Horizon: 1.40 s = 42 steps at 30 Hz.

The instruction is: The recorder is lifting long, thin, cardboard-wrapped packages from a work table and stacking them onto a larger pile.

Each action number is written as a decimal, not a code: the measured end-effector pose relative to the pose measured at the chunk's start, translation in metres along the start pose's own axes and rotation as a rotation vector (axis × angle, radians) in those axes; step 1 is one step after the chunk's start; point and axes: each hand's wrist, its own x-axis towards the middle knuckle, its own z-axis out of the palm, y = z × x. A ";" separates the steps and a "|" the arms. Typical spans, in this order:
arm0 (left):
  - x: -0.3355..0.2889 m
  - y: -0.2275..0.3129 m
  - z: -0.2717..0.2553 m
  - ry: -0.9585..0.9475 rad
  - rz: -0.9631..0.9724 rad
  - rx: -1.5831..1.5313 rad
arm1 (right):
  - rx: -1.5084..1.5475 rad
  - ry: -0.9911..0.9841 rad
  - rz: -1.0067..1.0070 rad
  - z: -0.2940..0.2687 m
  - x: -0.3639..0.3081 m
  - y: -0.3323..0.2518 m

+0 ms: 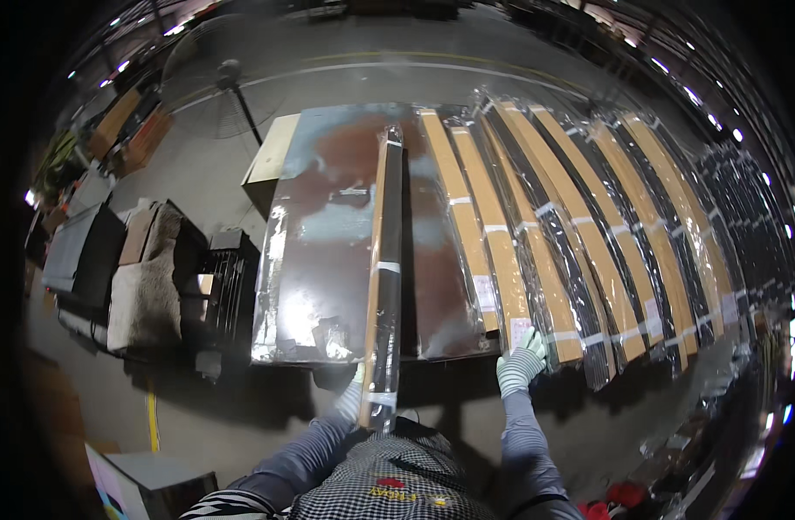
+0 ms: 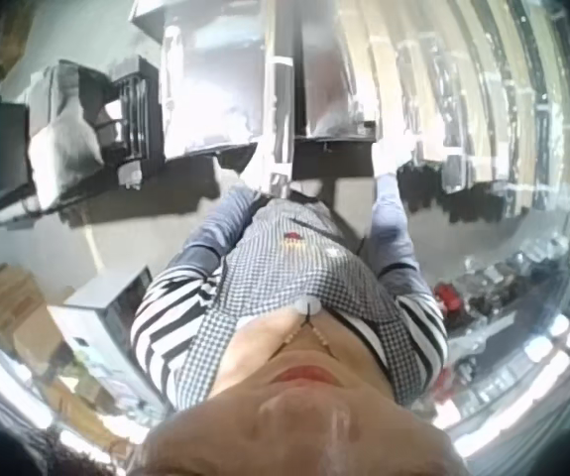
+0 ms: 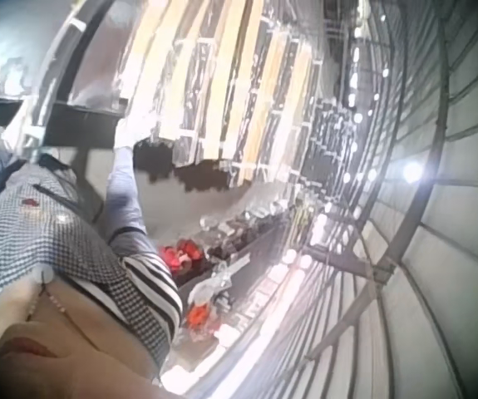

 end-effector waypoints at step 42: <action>0.063 -0.001 -0.137 0.194 0.144 0.327 | 0.379 -0.380 -0.488 0.026 -0.086 -0.200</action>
